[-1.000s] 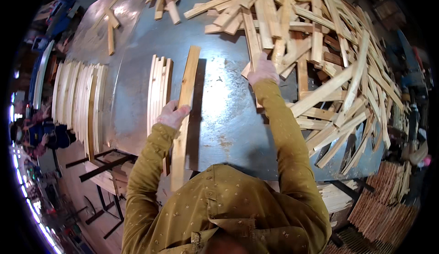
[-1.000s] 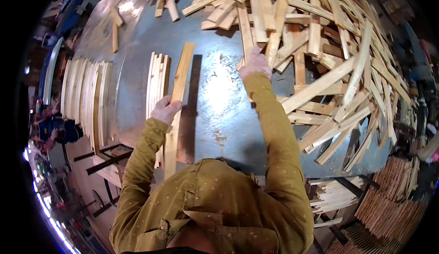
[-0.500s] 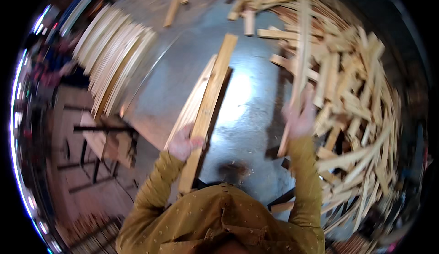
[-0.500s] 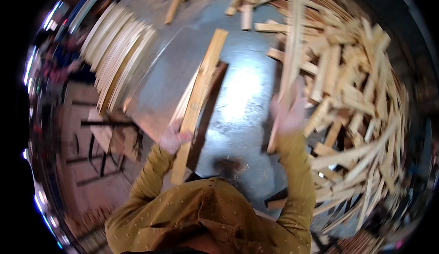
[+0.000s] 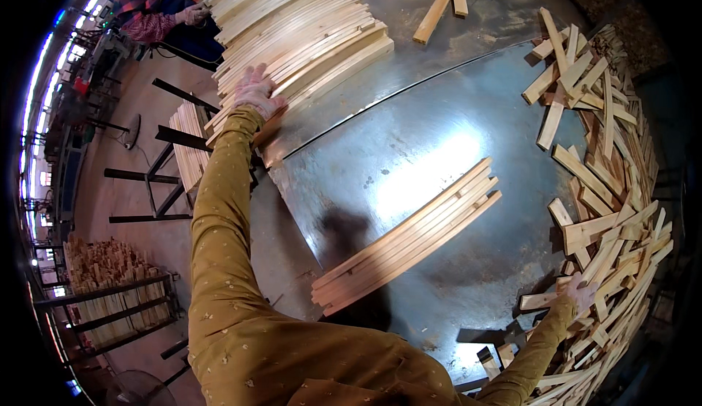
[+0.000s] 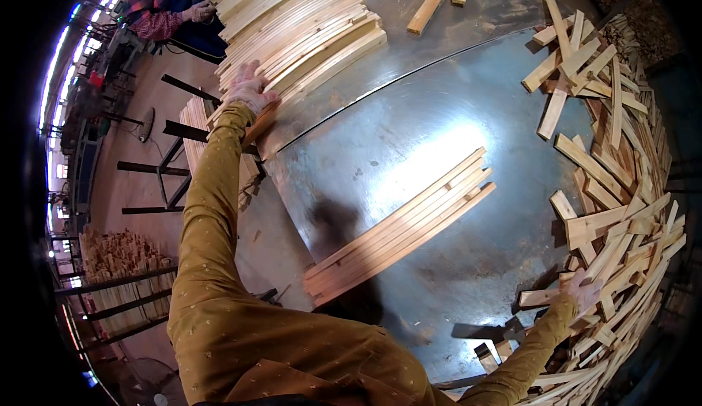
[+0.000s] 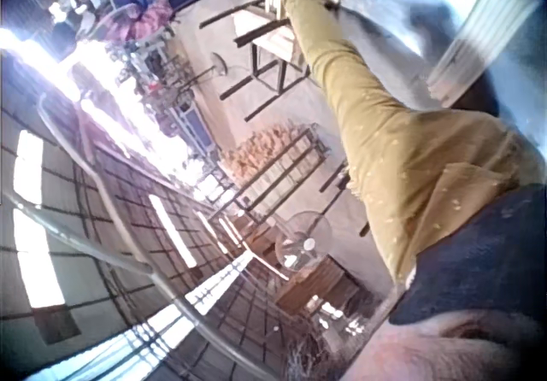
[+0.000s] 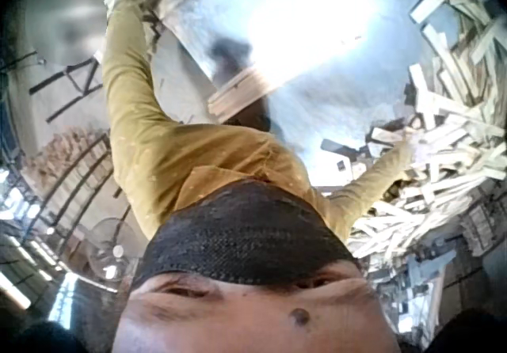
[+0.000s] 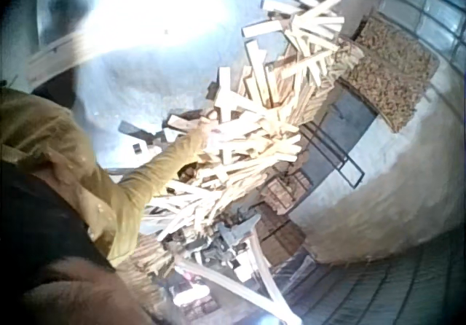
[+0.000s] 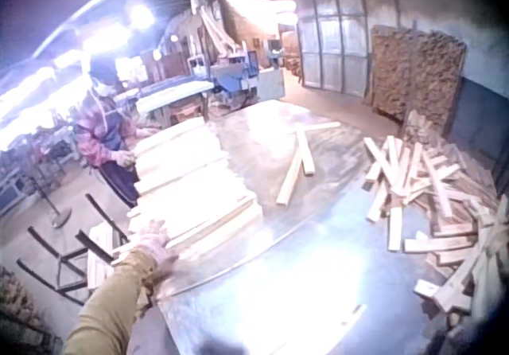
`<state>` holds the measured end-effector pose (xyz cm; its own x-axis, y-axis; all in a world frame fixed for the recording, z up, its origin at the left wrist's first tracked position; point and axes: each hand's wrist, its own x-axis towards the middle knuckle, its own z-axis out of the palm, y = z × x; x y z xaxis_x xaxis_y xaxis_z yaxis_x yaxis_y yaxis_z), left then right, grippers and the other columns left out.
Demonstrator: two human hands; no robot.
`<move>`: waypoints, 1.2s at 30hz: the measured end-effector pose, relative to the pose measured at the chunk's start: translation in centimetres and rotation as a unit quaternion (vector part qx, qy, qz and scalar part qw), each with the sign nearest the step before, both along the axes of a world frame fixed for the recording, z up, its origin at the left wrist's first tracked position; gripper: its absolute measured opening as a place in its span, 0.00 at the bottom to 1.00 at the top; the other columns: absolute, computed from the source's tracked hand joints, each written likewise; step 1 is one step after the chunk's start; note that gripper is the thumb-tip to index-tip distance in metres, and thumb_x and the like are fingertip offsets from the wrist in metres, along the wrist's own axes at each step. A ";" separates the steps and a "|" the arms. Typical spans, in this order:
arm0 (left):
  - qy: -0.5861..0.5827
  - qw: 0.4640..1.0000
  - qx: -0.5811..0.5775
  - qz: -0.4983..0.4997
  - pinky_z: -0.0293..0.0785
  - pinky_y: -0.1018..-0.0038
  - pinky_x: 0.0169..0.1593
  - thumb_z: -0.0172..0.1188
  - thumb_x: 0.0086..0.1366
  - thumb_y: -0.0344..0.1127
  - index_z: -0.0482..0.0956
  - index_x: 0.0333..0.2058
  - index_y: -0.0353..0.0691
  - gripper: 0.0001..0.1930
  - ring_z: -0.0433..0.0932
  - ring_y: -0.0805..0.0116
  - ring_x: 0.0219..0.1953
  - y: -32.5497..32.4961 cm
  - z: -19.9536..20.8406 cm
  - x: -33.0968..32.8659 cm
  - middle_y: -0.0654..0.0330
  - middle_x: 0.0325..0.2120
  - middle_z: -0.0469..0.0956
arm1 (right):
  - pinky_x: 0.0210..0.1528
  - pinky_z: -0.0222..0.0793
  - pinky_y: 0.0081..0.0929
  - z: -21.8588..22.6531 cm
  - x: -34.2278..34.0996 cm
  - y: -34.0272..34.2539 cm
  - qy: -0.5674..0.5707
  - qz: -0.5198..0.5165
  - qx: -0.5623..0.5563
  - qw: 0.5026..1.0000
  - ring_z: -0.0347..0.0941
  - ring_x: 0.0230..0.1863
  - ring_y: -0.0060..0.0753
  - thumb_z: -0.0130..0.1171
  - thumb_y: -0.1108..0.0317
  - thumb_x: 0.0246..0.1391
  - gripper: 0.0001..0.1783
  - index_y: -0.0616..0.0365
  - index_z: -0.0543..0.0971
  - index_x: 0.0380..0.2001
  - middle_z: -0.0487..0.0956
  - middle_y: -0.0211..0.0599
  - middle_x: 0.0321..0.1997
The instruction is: The person sorts thin wooden strips on a metal table, picking them up from a disorganized pile and arranging them into neat stacks. The person repeatedly gathers strips, aligns them, and places them into a growing stack on the left side of the table.
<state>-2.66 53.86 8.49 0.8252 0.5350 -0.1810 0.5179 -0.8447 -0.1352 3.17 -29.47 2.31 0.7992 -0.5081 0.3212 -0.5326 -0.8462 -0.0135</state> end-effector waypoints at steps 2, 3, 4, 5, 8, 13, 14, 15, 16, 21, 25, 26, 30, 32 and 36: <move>-0.041 0.998 -0.005 0.049 0.42 0.62 0.74 0.62 0.58 0.58 0.67 0.62 0.41 0.39 0.44 0.50 0.73 1.3 -1.7 1.0 0.50 0.70 0.51 | 0.57 0.67 0.49 0.6 0.0 0.7 0.043 0.031 -0.012 0.999 0.70 0.57 0.60 0.60 0.51 0.51 0.38 0.52 0.65 0.64 0.70 0.60 0.60; -0.060 0.996 -0.007 0.072 0.42 0.64 0.74 0.62 0.57 0.59 0.63 0.65 0.38 0.43 0.43 0.51 0.73 2.5 -2.8 1.2 0.50 0.71 0.51 | 0.58 0.66 0.49 0.9 0.4 1.4 0.128 0.046 -0.061 0.989 0.69 0.57 0.60 0.59 0.50 0.51 0.37 0.44 0.66 0.64 0.71 0.57 0.60; -0.100 0.987 0.125 0.015 0.61 0.65 0.67 0.69 0.51 0.57 0.56 0.68 0.46 0.49 0.59 0.47 0.68 6.1 -5.8 0.2 0.51 0.69 0.55 | 0.58 0.66 0.48 1.0 1.5 2.3 0.204 0.082 -0.106 0.970 0.69 0.58 0.59 0.59 0.49 0.51 0.36 0.36 0.66 0.64 0.72 0.54 0.60; -0.125 0.991 0.045 0.029 0.65 0.63 0.64 0.68 0.52 0.56 0.55 0.68 0.43 0.49 0.64 0.47 0.65 3.9 -5.2 1.6 0.46 0.67 0.58 | 0.61 0.64 0.48 2.0 2.1 2.9 0.346 0.081 -0.203 0.913 0.68 0.61 0.58 0.58 0.43 0.53 0.33 0.26 0.67 0.63 0.74 0.47 0.61; -0.237 0.971 -0.019 -0.016 0.66 0.63 0.64 0.66 0.56 0.51 0.55 0.68 0.41 0.46 0.64 0.50 0.64 5.7 -6.1 0.6 0.47 0.65 0.59 | 0.56 0.67 0.45 2.6 6.6 4.4 0.328 0.071 -0.152 0.930 0.71 0.57 0.54 0.58 0.47 0.53 0.29 0.34 0.69 0.59 0.76 0.48 0.56; -0.424 0.804 -0.415 -0.029 0.68 0.62 0.63 0.64 0.62 0.44 0.54 0.68 0.37 0.41 0.63 0.54 0.63 -11.7 -6.1 0.7 0.48 0.61 0.61 | 0.49 0.72 0.41 5.6 6.4 1.4 0.215 -0.118 -0.014 0.969 0.76 0.50 0.48 0.59 0.54 0.53 0.24 0.48 0.73 0.53 0.79 0.48 0.48; -0.377 0.766 -0.520 -0.038 0.69 0.62 0.62 0.63 0.63 0.43 0.54 0.68 0.36 0.40 0.62 0.55 0.63 -16.6 -5.7 -1.1 0.48 0.60 0.61 | 0.48 0.73 0.40 5.7 5.7 1.3 0.203 -0.141 0.018 0.969 0.77 0.49 0.46 0.59 0.56 0.53 0.24 0.51 0.74 0.52 0.80 0.49 0.47; -0.307 0.738 -0.598 -0.056 0.70 0.64 0.61 0.63 0.62 0.40 0.55 0.67 0.35 0.39 0.65 0.57 0.59 -21.8 -4.9 -2.4 0.49 0.57 0.64 | 0.46 0.74 0.39 5.9 3.9 0.9 0.190 -0.168 0.048 0.966 0.78 0.48 0.45 0.59 0.57 0.53 0.23 0.53 0.74 0.50 0.81 0.49 0.45; -0.190 0.704 -0.681 -0.074 0.71 0.65 0.59 0.63 0.61 0.37 0.56 0.67 0.34 0.38 0.68 0.58 0.56 -27.5 -4.0 -3.2 0.50 0.55 0.66 | 0.45 0.75 0.38 6.3 2.2 0.8 0.167 -0.185 0.094 0.964 0.79 0.46 0.44 0.59 0.58 0.53 0.22 0.56 0.75 0.49 0.81 0.49 0.44; 0.104 0.382 -0.918 -0.021 0.72 0.68 0.52 0.54 0.71 0.40 0.54 0.67 0.34 0.32 0.73 0.62 0.49 -46.4 -7.2 -5.6 0.53 0.53 0.72 | 0.32 0.75 0.35 -0.8 -11.0 5.9 -0.154 0.033 0.920 0.360 0.76 0.31 0.37 0.54 0.46 0.59 0.29 0.58 0.72 0.53 0.78 0.41 0.34; 0.256 0.347 -0.902 0.018 0.75 0.69 0.38 0.46 0.73 0.46 0.70 0.47 0.37 0.17 0.77 0.64 0.35 -56.2 -4.4 -5.7 0.56 0.37 0.77 | 0.32 0.77 0.39 -4.1 -22.8 11.2 -0.102 0.011 0.965 0.241 0.77 0.30 0.41 0.41 0.36 0.64 0.35 0.58 0.68 0.57 0.78 0.43 0.35; 0.201 0.398 -0.895 0.003 0.78 0.67 0.39 0.53 0.71 0.44 0.70 0.52 0.33 0.20 0.79 0.64 0.35 -56.7 -7.9 -6.7 0.56 0.37 0.78 | 0.34 0.76 0.39 -3.7 -24.4 12.3 -0.066 -0.041 0.945 0.318 0.76 0.32 0.40 0.43 0.34 0.62 0.37 0.58 0.71 0.54 0.78 0.41 0.34; 0.221 0.563 -0.795 0.044 0.77 0.67 0.51 0.66 0.63 0.41 0.72 0.58 0.32 0.28 0.78 0.61 0.50 -58.1 -8.4 -8.8 0.48 0.52 0.77 | 0.41 0.76 0.42 -5.2 -28.8 10.9 -0.001 -0.134 0.851 0.507 0.77 0.36 0.39 0.47 0.38 0.63 0.33 0.58 0.75 0.51 0.80 0.40 0.38; 0.141 0.604 -0.779 0.090 0.80 0.69 0.46 0.67 0.61 0.39 0.72 0.55 0.30 0.28 0.79 0.61 0.45 -56.8 -11.6 -10.5 0.51 0.45 0.79 | 0.41 0.76 0.39 -5.2 -29.4 11.8 -0.019 -0.023 0.737 0.675 0.77 0.38 0.36 0.51 0.43 0.63 0.29 0.58 0.74 0.52 0.80 0.40 0.41; -0.014 0.749 -0.662 0.004 0.79 0.65 0.43 0.64 0.64 0.45 0.75 0.51 0.27 0.27 0.79 0.60 0.45 -55.4 -12.1 -13.5 0.51 0.41 0.81 | 0.40 0.74 0.33 -5.8 -30.8 12.5 -0.027 -0.058 0.758 0.649 0.77 0.39 0.32 0.58 0.50 0.61 0.25 0.59 0.74 0.52 0.80 0.37 0.42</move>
